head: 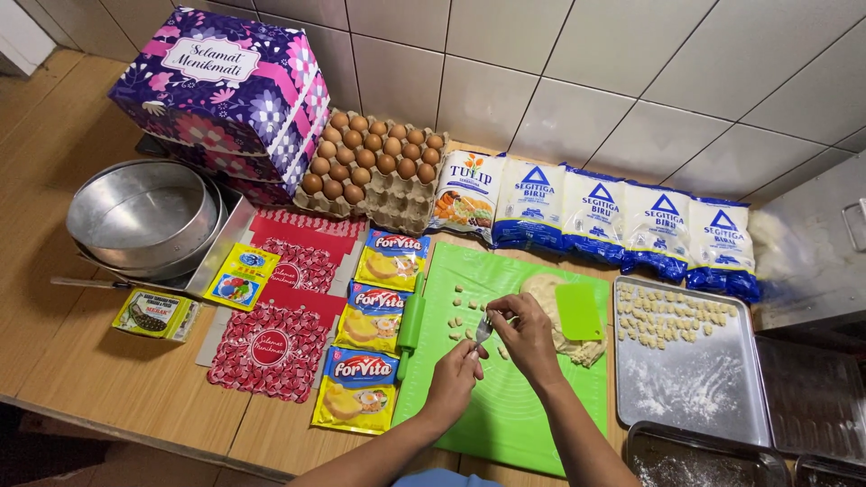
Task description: Shaping small pieces of dough with a fork and placing them on a tray
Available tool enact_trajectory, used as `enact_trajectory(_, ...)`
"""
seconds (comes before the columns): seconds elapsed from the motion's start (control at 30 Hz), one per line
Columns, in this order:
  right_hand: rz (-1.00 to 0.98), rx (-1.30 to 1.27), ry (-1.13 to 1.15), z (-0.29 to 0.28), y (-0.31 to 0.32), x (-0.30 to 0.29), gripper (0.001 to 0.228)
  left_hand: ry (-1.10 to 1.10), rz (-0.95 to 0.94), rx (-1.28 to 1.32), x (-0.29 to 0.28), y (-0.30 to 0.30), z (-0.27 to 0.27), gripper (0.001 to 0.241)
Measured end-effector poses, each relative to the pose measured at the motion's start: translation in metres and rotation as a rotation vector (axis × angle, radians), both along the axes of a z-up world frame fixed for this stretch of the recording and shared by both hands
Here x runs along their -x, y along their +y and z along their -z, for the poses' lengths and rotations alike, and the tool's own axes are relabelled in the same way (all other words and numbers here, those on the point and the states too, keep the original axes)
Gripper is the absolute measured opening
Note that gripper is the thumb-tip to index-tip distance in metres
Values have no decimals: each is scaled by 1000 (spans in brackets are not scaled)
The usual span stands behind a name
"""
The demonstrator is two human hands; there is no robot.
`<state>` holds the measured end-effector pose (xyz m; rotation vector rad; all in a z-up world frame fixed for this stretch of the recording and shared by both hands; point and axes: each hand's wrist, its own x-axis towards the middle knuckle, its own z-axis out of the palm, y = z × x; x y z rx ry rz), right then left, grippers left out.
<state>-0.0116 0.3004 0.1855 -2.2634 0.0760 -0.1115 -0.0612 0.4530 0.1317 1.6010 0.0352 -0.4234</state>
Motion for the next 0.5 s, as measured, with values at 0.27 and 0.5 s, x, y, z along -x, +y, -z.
enact_trajectory(0.27,23,-450,313,-22,-12,2,33,97,-28,172,-1,2,13,22)
enact_trajectory(0.5,125,-703,371,-20,-21,-5,37,49,3,156,-1,1,10,22)
